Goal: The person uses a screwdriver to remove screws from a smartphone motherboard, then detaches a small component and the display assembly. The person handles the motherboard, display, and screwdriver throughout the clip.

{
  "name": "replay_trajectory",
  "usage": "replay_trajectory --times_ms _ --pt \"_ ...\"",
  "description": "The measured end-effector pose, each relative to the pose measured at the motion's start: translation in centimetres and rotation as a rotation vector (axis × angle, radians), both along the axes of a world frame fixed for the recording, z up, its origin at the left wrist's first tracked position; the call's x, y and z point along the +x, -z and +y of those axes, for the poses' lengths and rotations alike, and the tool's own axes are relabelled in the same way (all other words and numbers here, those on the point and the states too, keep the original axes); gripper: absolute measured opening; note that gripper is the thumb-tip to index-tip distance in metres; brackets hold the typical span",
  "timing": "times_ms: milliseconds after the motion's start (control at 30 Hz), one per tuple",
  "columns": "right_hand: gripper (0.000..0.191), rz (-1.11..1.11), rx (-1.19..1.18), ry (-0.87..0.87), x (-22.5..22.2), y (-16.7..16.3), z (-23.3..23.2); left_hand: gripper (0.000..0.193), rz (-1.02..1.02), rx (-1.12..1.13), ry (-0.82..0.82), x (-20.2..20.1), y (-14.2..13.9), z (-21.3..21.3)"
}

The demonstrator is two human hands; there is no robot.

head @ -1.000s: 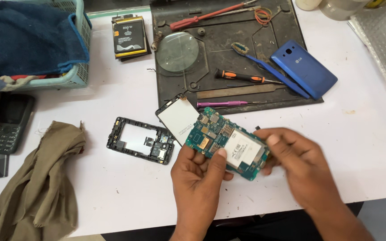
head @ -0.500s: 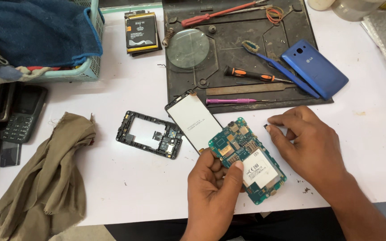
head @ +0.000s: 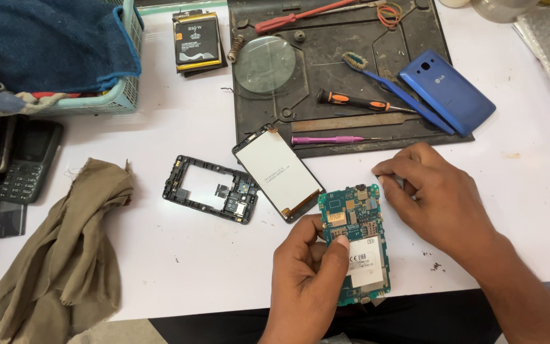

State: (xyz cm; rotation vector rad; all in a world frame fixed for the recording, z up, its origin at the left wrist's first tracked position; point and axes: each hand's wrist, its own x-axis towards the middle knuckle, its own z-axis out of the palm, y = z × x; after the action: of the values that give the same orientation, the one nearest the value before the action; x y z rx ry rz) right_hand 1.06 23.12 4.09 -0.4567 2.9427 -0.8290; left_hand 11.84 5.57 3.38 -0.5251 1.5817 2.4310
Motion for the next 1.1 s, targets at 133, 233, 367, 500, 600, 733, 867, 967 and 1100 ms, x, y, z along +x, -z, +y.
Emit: replay_trajectory --times_ms 133,233,367,500,600,733,867,967,1100 --pt "0.013 -0.013 0.025 -0.007 -0.2 -0.1 0.1 0.023 0.022 0.020 0.001 0.1 0.1 0.0" --pt "0.012 -0.027 0.001 0.013 -0.3 -0.1 0.3 0.023 0.027 0.060 -0.001 0.2 0.3 -0.1" --pt "0.012 -0.013 -0.063 0.015 -0.2 0.4 0.8 0.024 0.055 0.134 0.005 0.1 0.9 -0.3" --pt "0.012 -0.086 -0.194 0.081 -0.3 1.2 1.4 0.024 0.122 0.163 0.012 0.0 1.4 -0.4" --pt "0.013 -0.179 -0.277 0.150 -0.4 1.8 1.8 0.023 0.092 0.190 0.009 0.0 1.6 -0.5" --pt "0.016 -0.282 -0.485 0.171 -0.2 2.2 2.2 0.023 0.085 0.189 0.015 0.0 1.5 -0.7" --pt "0.020 -0.338 -0.577 0.138 -0.2 2.1 2.5 0.024 0.068 0.146 0.026 0.1 1.4 -0.7" --pt "0.022 -0.363 -0.622 0.134 0.0 1.9 2.8 0.025 0.054 0.144 0.026 0.1 1.3 -0.8" --pt "0.022 -0.392 -0.745 0.131 0.2 1.7 3.2 0.026 0.041 0.141 0.032 0.1 1.3 -0.8"
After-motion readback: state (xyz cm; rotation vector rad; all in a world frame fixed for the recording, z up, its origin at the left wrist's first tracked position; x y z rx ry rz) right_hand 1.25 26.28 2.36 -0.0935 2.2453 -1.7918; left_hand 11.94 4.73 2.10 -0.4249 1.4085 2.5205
